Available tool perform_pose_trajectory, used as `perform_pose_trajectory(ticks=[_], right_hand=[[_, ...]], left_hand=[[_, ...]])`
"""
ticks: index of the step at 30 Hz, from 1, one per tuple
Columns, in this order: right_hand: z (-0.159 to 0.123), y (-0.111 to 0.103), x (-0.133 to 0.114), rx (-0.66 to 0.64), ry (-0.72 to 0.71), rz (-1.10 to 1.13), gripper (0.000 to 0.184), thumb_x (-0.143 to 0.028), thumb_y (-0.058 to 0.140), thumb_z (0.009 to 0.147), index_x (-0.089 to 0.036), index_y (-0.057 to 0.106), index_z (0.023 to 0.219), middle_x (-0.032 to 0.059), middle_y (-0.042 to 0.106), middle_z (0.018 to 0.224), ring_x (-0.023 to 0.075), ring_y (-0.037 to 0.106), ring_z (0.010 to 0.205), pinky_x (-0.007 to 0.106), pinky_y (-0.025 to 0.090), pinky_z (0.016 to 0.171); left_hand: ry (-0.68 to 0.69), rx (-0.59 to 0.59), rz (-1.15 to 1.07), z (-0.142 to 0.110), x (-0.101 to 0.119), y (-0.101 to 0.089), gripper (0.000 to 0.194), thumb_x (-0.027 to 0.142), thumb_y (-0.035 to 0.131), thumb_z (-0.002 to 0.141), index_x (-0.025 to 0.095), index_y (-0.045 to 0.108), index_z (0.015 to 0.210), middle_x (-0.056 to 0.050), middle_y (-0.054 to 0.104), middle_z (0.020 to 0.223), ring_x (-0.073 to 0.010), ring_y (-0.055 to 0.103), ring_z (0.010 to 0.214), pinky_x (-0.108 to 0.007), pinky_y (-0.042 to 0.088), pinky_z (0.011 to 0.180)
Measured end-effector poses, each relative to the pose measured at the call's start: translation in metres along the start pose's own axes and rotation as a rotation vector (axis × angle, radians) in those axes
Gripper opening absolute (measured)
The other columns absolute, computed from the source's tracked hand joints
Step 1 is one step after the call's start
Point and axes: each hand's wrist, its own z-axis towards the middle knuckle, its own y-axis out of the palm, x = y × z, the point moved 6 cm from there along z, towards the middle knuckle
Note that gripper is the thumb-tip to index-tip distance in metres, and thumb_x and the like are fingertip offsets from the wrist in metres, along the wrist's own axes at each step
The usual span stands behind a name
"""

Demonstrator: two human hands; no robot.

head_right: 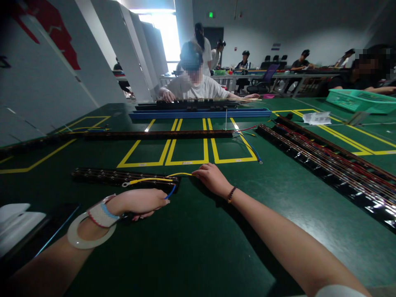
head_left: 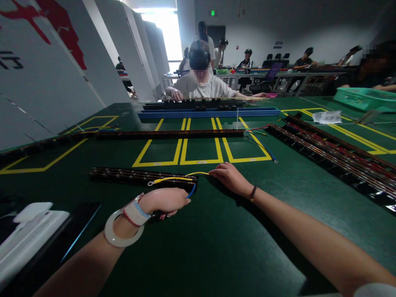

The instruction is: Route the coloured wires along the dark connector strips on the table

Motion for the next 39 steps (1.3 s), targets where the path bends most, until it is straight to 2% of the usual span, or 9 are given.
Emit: perform_pose_trajectory(ticks=[4, 8, 13, 16, 19, 24, 27, 32, 39], right_hand=[[0.000, -0.002, 0.001, 0.013, 0.021, 0.049, 0.022, -0.023, 0.049, 0.091, -0.017, 0.067, 0.105, 0.0070, 0.062, 0.092, 0.0166, 0.052, 0.085, 0.031, 0.041, 0.078], [0.000, -0.005, 0.008, 0.025, 0.116, 0.164, 0.022, -0.023, 0.052, 0.090, -0.018, 0.066, 0.105, 0.0063, 0.062, 0.093, 0.0159, 0.053, 0.088, 0.029, 0.042, 0.079], [0.000, -0.006, 0.015, 0.005, 0.223, 0.248, 0.022, -0.022, 0.051, 0.089, -0.018, 0.066, 0.104, 0.0066, 0.061, 0.096, 0.0154, 0.054, 0.090, 0.030, 0.043, 0.081], [0.000, -0.006, 0.015, 0.005, 0.237, 0.260, 0.024, -0.021, 0.050, 0.089, -0.018, 0.065, 0.107, 0.0067, 0.061, 0.097, 0.0151, 0.054, 0.089, 0.029, 0.043, 0.080], [0.000, -0.006, 0.016, 0.013, 0.251, 0.271, 0.025, -0.021, 0.050, 0.088, -0.018, 0.064, 0.109, 0.0066, 0.061, 0.097, 0.0149, 0.054, 0.088, 0.029, 0.044, 0.079], [-0.001, -0.005, 0.018, 0.008, 0.273, 0.273, 0.026, -0.021, 0.052, 0.087, -0.018, 0.064, 0.110, 0.0061, 0.061, 0.096, 0.0149, 0.054, 0.087, 0.029, 0.043, 0.079], [0.000, -0.004, 0.016, -0.015, 0.259, 0.250, 0.027, -0.028, 0.051, 0.090, -0.018, 0.064, 0.111, 0.0069, 0.062, 0.100, 0.0163, 0.054, 0.092, 0.031, 0.042, 0.084], [0.005, -0.002, 0.008, -0.127, 0.233, 0.394, 0.040, -0.044, 0.040, 0.094, -0.015, 0.066, 0.105, 0.0076, 0.064, 0.102, 0.0181, 0.056, 0.093, 0.031, 0.041, 0.084], [0.001, 0.006, -0.001, -0.404, 0.413, 0.665, 0.048, -0.057, 0.046, 0.088, -0.015, 0.064, 0.102, 0.0042, 0.064, 0.092, 0.0136, 0.057, 0.079, 0.024, 0.043, 0.068]], left_hand=[[0.134, -0.165, 0.085, -0.004, 0.018, 0.007, 0.049, 0.062, 0.041, 0.080, 0.014, 0.050, 0.074, -0.005, 0.057, 0.057, -0.0134, 0.052, 0.045, -0.024, 0.042, 0.047], [0.175, -0.136, 0.103, -0.009, 0.027, 0.004, 0.059, 0.071, 0.041, 0.075, 0.014, 0.054, 0.088, -0.008, 0.063, 0.069, -0.0127, 0.055, 0.049, -0.022, 0.042, 0.049], [0.076, 0.091, 0.223, -0.019, 0.019, -0.003, 0.067, 0.075, 0.034, 0.074, 0.012, 0.058, 0.076, -0.011, 0.061, 0.064, -0.0160, 0.053, 0.045, -0.026, 0.041, 0.048], [0.041, 0.396, 0.399, -0.029, 0.024, -0.013, 0.063, 0.067, 0.030, 0.080, 0.011, 0.059, 0.076, -0.014, 0.062, 0.073, -0.0209, 0.059, 0.058, -0.030, 0.043, 0.058], [-0.012, 0.658, 0.558, -0.042, 0.035, -0.019, 0.055, 0.057, 0.031, 0.085, 0.011, 0.058, 0.095, -0.015, 0.063, 0.087, -0.0272, 0.061, 0.077, -0.035, 0.045, 0.067], [-0.105, 0.800, 0.616, -0.050, 0.045, -0.019, 0.066, 0.056, 0.027, 0.088, 0.009, 0.031, 0.135, -0.016, 0.062, 0.087, -0.0284, 0.061, 0.076, -0.035, 0.045, 0.064], [0.039, 0.869, 0.639, -0.047, 0.054, -0.017, 0.067, 0.056, 0.024, 0.089, 0.016, 0.021, 0.142, -0.015, 0.060, 0.100, -0.0258, 0.061, 0.080, -0.031, 0.045, 0.066], [0.294, 0.804, 0.586, -0.032, 0.060, -0.006, 0.058, 0.053, 0.024, 0.090, 0.028, 0.022, 0.142, -0.011, 0.057, 0.107, -0.0201, 0.060, 0.079, -0.027, 0.043, 0.065], [0.064, 0.593, 0.483, -0.034, 0.046, 0.007, 0.049, 0.051, 0.028, 0.089, 0.013, 0.057, 0.098, -0.011, 0.059, 0.080, -0.0214, 0.056, 0.064, -0.031, 0.040, 0.057]])
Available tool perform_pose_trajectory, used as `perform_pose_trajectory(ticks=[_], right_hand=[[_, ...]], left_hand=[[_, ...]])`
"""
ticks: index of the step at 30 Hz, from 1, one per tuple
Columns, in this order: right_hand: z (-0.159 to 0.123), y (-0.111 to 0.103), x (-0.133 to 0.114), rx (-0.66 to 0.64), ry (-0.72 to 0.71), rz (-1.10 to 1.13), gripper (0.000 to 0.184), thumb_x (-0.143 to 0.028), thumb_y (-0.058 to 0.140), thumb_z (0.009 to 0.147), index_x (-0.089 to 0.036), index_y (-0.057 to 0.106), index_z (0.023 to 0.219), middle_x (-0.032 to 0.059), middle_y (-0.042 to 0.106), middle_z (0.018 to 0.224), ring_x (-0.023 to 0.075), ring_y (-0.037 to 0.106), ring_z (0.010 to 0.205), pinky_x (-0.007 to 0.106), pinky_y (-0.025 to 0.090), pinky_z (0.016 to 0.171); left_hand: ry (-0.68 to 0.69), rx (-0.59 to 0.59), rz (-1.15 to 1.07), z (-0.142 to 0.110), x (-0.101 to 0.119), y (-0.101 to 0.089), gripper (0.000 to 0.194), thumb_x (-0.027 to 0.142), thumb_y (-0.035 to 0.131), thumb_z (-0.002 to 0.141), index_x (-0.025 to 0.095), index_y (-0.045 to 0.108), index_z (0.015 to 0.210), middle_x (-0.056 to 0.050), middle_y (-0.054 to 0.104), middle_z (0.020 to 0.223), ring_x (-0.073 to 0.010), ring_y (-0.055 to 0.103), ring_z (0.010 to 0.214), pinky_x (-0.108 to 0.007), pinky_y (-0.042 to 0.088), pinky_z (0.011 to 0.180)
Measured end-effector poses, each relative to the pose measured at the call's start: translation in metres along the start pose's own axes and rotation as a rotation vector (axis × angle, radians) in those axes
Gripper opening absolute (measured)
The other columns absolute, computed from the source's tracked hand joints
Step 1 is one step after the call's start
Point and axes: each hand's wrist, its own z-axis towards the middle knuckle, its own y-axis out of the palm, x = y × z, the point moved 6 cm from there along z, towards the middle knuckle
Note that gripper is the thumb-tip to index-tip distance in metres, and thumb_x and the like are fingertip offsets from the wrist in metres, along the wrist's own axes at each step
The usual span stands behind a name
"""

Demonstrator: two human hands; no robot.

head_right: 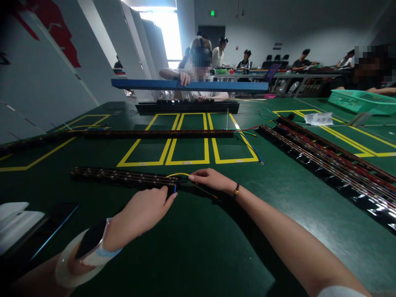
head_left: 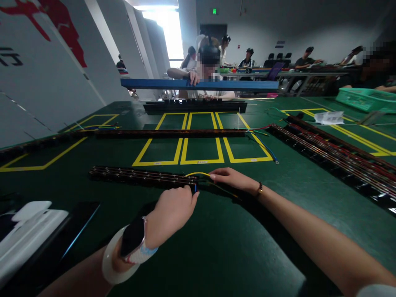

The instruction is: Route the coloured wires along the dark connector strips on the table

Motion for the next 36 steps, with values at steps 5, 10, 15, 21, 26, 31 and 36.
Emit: perform_pose_trajectory(ticks=[5, 10, 15, 21, 26, 31, 36], right_hand=[[0.001, 0.003, -0.002, -0.033, 0.008, -0.164, 0.045, -0.055, 0.054, 0.083, -0.013, 0.064, 0.093, 0.0020, 0.061, 0.077, 0.0101, 0.051, 0.064, 0.021, 0.035, 0.054], [-0.001, 0.009, -0.002, -0.098, 0.067, -0.208, 0.047, -0.056, 0.049, 0.085, -0.012, 0.065, 0.083, -0.0010, 0.048, 0.059, 0.0067, 0.037, 0.050, 0.020, 0.025, 0.044], [-0.005, 0.020, -0.008, -0.178, 0.078, -0.178, 0.048, -0.055, 0.045, 0.087, -0.011, 0.064, 0.080, -0.0009, 0.049, 0.059, 0.0064, 0.039, 0.050, 0.019, 0.027, 0.045], [-0.008, 0.028, -0.020, -0.292, -0.015, -0.209, 0.041, -0.050, 0.051, 0.085, -0.011, 0.064, 0.088, -0.0013, 0.050, 0.064, 0.0063, 0.038, 0.055, 0.019, 0.028, 0.050], [-0.007, 0.022, -0.019, -0.269, -0.043, -0.331, 0.035, -0.044, 0.053, 0.084, -0.011, 0.062, 0.082, -0.0028, 0.047, 0.061, 0.0059, 0.033, 0.053, 0.019, 0.023, 0.048], [-0.010, 0.019, -0.029, -0.133, -0.102, -0.520, 0.019, -0.027, 0.052, 0.085, -0.011, 0.061, 0.080, 0.0003, 0.055, 0.068, 0.0069, 0.042, 0.058, 0.019, 0.027, 0.052], [-0.018, 0.031, -0.050, 0.042, -0.135, -0.962, 0.019, -0.021, 0.047, 0.088, -0.013, 0.063, 0.096, 0.0071, 0.061, 0.087, 0.0148, 0.055, 0.072, 0.025, 0.036, 0.062]], left_hand=[[0.135, -0.101, -0.117, 0.001, 0.004, 0.006, 0.044, 0.046, 0.029, 0.089, 0.014, 0.059, 0.086, -0.010, 0.060, 0.080, -0.0172, 0.054, 0.062, -0.027, 0.035, 0.055], [0.117, -0.356, -0.413, 0.009, 0.005, 0.026, 0.041, 0.049, 0.029, 0.088, 0.015, 0.051, 0.098, -0.008, 0.060, 0.082, -0.0131, 0.054, 0.056, -0.023, 0.036, 0.049], [0.138, -0.544, -0.641, 0.012, 0.018, 0.040, 0.035, 0.042, 0.029, 0.089, 0.016, 0.035, 0.112, -0.006, 0.060, 0.092, -0.0095, 0.055, 0.058, -0.018, 0.039, 0.047], [0.169, -0.507, -0.634, 0.014, 0.021, 0.043, 0.045, 0.053, 0.035, 0.086, 0.020, 0.034, 0.117, -0.002, 0.056, 0.077, -0.0076, 0.047, 0.049, -0.018, 0.037, 0.043], [0.170, -0.591, -0.812, 0.013, 0.027, 0.048, 0.041, 0.043, 0.034, 0.089, 0.018, 0.030, 0.121, -0.005, 0.060, 0.080, -0.0111, 0.055, 0.053, -0.017, 0.036, 0.042], [0.148, -0.560, -1.188, 0.015, 0.032, 0.049, 0.045, 0.042, 0.041, 0.087, 0.014, 0.036, 0.123, -0.014, 0.058, 0.105, -0.0173, 0.062, 0.081, -0.030, 0.051, 0.069], [0.126, -0.463, -1.709, 0.020, 0.039, 0.051, 0.030, 0.033, 0.037, 0.090, 0.010, 0.048, 0.107, -0.014, 0.057, 0.111, -0.0151, 0.058, 0.095, -0.035, 0.044, 0.094]])
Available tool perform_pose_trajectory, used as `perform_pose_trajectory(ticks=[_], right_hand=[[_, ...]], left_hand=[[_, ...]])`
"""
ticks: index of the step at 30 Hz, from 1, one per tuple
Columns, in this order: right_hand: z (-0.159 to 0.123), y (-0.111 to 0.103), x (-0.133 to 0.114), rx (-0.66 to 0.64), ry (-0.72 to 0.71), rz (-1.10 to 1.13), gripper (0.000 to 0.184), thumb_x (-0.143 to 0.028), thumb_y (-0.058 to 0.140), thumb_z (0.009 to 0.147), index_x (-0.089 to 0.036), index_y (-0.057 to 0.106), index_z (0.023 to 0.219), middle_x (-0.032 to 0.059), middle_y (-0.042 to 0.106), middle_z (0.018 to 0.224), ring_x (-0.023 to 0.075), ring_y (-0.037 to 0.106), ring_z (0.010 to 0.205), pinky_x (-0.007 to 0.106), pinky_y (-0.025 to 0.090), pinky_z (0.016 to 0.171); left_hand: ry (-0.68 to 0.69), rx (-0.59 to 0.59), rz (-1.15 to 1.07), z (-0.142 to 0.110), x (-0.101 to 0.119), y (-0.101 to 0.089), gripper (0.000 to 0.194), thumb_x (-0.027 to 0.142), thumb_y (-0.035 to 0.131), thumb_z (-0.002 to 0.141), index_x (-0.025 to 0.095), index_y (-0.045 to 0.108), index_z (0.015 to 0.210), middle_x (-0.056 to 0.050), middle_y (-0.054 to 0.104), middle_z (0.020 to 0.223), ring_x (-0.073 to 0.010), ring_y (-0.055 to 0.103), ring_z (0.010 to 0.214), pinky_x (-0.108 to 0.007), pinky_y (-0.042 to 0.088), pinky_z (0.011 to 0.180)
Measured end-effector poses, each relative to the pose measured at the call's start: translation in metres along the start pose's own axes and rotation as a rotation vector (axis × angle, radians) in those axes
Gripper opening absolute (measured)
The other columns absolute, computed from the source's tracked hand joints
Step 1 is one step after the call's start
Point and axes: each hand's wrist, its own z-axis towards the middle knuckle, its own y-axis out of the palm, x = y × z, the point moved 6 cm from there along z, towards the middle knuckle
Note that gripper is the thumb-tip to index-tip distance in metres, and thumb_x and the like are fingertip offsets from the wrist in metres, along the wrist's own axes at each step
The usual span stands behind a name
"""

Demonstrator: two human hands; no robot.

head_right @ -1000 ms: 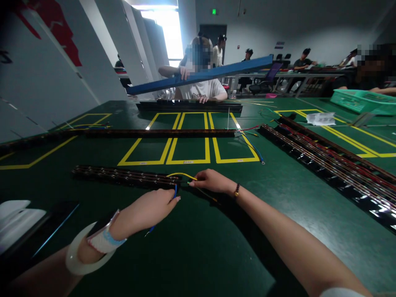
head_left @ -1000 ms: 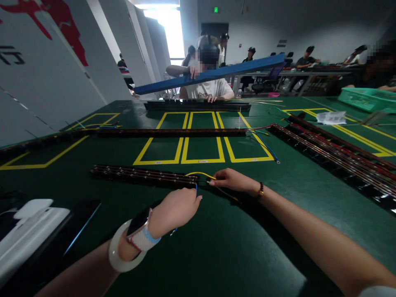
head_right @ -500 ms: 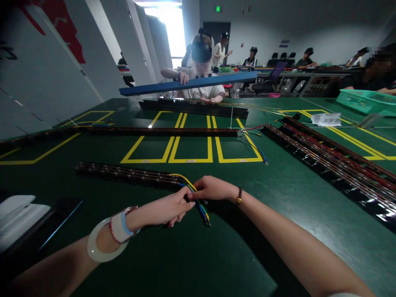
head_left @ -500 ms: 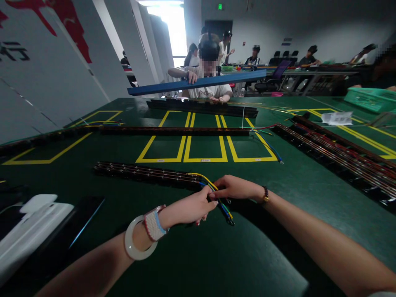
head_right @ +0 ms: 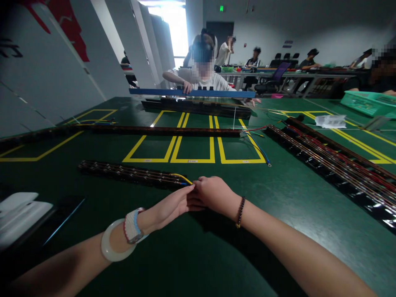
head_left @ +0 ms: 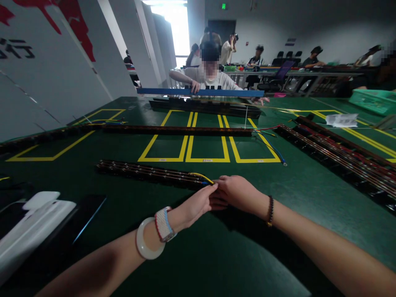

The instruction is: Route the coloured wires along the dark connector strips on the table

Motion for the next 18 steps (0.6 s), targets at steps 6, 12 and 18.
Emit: perform_pose_trajectory(ticks=[6, 12, 18], right_hand=[[-0.008, 0.003, -0.027, 0.103, -0.048, -0.410, 0.041, -0.010, 0.044, 0.086, -0.002, 0.050, 0.126, 0.0149, 0.057, 0.102, 0.0206, 0.052, 0.083, 0.034, 0.043, 0.073], [-0.016, 0.008, -0.038, 0.118, -0.046, -0.464, 0.038, -0.011, 0.044, 0.085, -0.002, 0.055, 0.120, 0.0155, 0.055, 0.103, 0.0213, 0.050, 0.083, 0.035, 0.044, 0.074], [-0.022, -0.020, -0.037, 0.042, -0.029, -0.336, 0.028, -0.015, 0.053, 0.084, -0.010, 0.060, 0.111, 0.0116, 0.057, 0.098, 0.0205, 0.054, 0.083, 0.034, 0.043, 0.070]], left_hand=[[0.035, 0.081, -0.310, 0.008, -0.010, -0.003, 0.028, 0.029, 0.032, 0.091, 0.012, 0.053, 0.096, -0.009, 0.060, 0.102, -0.0133, 0.057, 0.090, -0.032, 0.044, 0.089], [0.066, 0.199, -0.446, 0.014, -0.016, -0.011, 0.013, 0.022, 0.045, 0.089, 0.012, 0.053, 0.089, -0.004, 0.060, 0.093, -0.0082, 0.057, 0.079, -0.024, 0.046, 0.078], [0.067, 0.162, -0.459, 0.014, -0.017, -0.011, 0.015, 0.019, 0.045, 0.088, 0.010, 0.052, 0.080, -0.005, 0.060, 0.080, -0.0081, 0.057, 0.069, -0.023, 0.047, 0.071]])
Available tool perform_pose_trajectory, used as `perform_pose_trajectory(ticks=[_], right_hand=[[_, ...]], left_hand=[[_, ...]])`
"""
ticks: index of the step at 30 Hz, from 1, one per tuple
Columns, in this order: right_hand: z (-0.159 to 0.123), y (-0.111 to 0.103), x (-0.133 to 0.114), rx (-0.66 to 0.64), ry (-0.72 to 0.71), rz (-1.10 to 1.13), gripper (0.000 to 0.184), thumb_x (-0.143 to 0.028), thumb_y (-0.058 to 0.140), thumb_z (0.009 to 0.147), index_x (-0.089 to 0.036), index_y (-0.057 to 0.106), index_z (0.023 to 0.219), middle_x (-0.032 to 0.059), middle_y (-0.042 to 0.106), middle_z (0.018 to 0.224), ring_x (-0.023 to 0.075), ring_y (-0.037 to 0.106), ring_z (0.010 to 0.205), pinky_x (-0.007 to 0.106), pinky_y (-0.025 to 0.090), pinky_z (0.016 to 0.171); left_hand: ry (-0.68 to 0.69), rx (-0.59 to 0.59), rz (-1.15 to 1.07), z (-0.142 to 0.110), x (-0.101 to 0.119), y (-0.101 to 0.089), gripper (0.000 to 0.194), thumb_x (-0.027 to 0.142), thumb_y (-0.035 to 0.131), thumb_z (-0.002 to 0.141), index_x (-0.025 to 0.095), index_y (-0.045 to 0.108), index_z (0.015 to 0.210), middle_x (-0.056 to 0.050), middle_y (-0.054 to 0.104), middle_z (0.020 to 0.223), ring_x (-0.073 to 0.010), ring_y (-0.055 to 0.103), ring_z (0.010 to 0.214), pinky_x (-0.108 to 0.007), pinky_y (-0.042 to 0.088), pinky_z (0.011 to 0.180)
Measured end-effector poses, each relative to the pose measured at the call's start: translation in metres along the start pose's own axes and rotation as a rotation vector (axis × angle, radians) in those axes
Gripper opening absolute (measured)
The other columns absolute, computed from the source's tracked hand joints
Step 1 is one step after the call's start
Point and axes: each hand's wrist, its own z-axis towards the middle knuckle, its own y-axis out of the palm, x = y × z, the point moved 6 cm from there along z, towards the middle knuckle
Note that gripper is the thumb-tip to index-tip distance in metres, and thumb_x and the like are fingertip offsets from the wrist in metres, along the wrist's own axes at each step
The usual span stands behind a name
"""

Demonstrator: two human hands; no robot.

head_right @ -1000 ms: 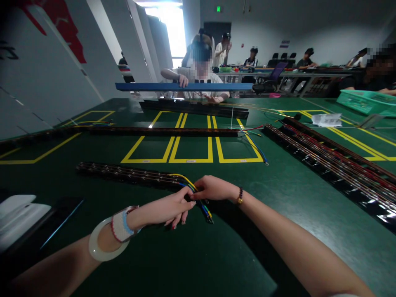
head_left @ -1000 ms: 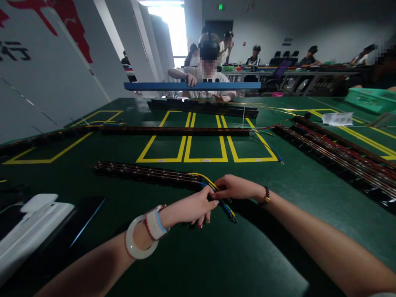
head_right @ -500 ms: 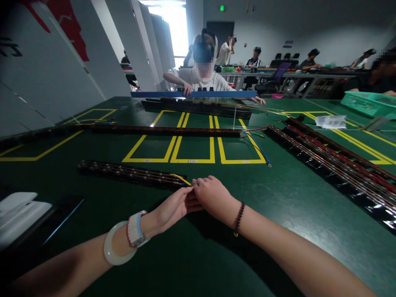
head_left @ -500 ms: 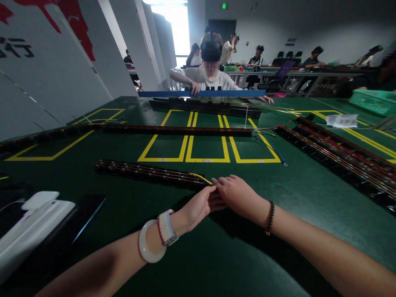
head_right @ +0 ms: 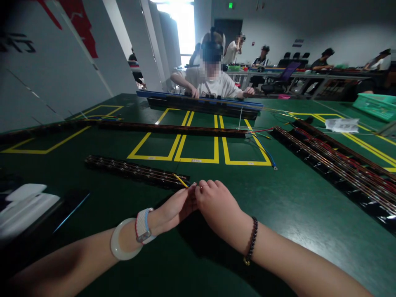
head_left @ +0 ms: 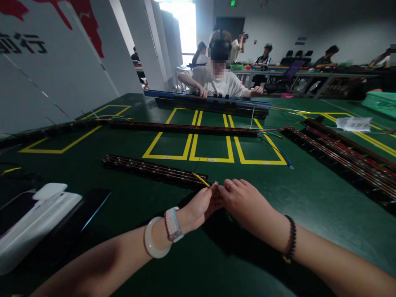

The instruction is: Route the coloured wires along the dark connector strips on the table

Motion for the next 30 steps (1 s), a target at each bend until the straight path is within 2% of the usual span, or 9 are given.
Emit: perform_pose_trajectory(ticks=[3, 6, 10, 12, 16, 20, 25, 30], right_hand=[[-0.002, -0.010, 0.004, 0.013, 0.001, 0.129, 0.015, -0.020, 0.054, 0.086, -0.015, 0.063, 0.098, 0.0070, 0.059, 0.090, 0.0176, 0.055, 0.078, 0.032, 0.042, 0.070], [-0.003, -0.004, -0.001, -0.004, -0.026, 0.120, 0.014, -0.020, 0.055, 0.086, -0.015, 0.063, 0.097, 0.0070, 0.061, 0.092, 0.0191, 0.057, 0.081, 0.033, 0.042, 0.071], [-0.003, 0.012, -0.009, -0.090, -0.001, 0.061, 0.026, -0.016, 0.052, 0.086, -0.013, 0.060, 0.110, 0.0135, 0.058, 0.111, 0.0227, 0.059, 0.089, 0.035, 0.046, 0.072], [-0.002, 0.015, -0.012, -0.116, 0.019, 0.051, 0.033, -0.012, 0.049, 0.086, -0.011, 0.055, 0.118, 0.0152, 0.057, 0.114, 0.0236, 0.059, 0.092, 0.035, 0.048, 0.073], [-0.001, 0.015, -0.013, -0.148, 0.052, 0.064, 0.041, -0.005, 0.045, 0.084, -0.008, 0.048, 0.124, 0.0154, 0.057, 0.110, 0.0240, 0.059, 0.092, 0.035, 0.051, 0.075], [-0.003, 0.016, -0.008, -0.160, 0.099, 0.136, 0.040, -0.002, 0.043, 0.082, -0.006, 0.046, 0.121, 0.0142, 0.058, 0.102, 0.0200, 0.060, 0.084, 0.031, 0.051, 0.074], [-0.005, 0.014, 0.006, -0.180, 0.160, 0.229, 0.028, -0.005, 0.047, 0.080, -0.012, 0.052, 0.107, 0.0095, 0.058, 0.091, 0.0170, 0.059, 0.076, 0.026, 0.047, 0.067], [-0.005, 0.011, 0.007, -0.110, 0.130, 0.252, 0.038, -0.006, 0.046, 0.083, -0.019, 0.047, 0.119, 0.0072, 0.057, 0.095, 0.0162, 0.059, 0.078, 0.026, 0.044, 0.065]], left_hand=[[0.001, -0.061, 0.019, -0.002, 0.001, 0.005, 0.014, 0.021, 0.049, 0.086, 0.009, 0.053, 0.078, -0.004, 0.059, 0.076, -0.0068, 0.055, 0.063, -0.019, 0.045, 0.063], [-0.014, -0.058, 0.067, -0.004, 0.000, 0.006, 0.016, 0.021, 0.046, 0.088, 0.009, 0.055, 0.082, -0.006, 0.060, 0.078, -0.0073, 0.056, 0.063, -0.018, 0.043, 0.059], [-0.016, 0.003, 0.083, -0.003, -0.001, 0.002, 0.013, 0.019, 0.045, 0.088, 0.009, 0.054, 0.089, -0.006, 0.061, 0.086, -0.0072, 0.058, 0.071, -0.019, 0.046, 0.067], [-0.001, 0.025, 0.075, -0.002, 0.000, -0.001, 0.010, 0.018, 0.048, 0.087, 0.009, 0.053, 0.089, -0.005, 0.061, 0.088, -0.0066, 0.058, 0.075, -0.019, 0.046, 0.072], [-0.002, -0.032, 0.098, 0.000, 0.000, -0.001, 0.017, 0.023, 0.046, 0.089, 0.009, 0.054, 0.086, -0.007, 0.062, 0.091, -0.0094, 0.059, 0.081, -0.023, 0.046, 0.081], [-0.001, -0.062, 0.106, -0.001, 0.000, 0.002, 0.019, 0.026, 0.047, 0.089, 0.009, 0.054, 0.085, -0.007, 0.063, 0.091, -0.0112, 0.060, 0.085, -0.027, 0.046, 0.088], [0.022, -0.050, 0.093, -0.002, 0.001, 0.003, 0.016, 0.023, 0.045, 0.089, 0.009, 0.053, 0.084, -0.007, 0.063, 0.089, -0.0128, 0.060, 0.083, -0.034, 0.046, 0.090], [0.012, -0.033, 0.104, -0.002, 0.001, 0.000, 0.013, 0.021, 0.048, 0.087, 0.010, 0.054, 0.083, -0.006, 0.062, 0.086, -0.0113, 0.060, 0.082, -0.033, 0.044, 0.094]])
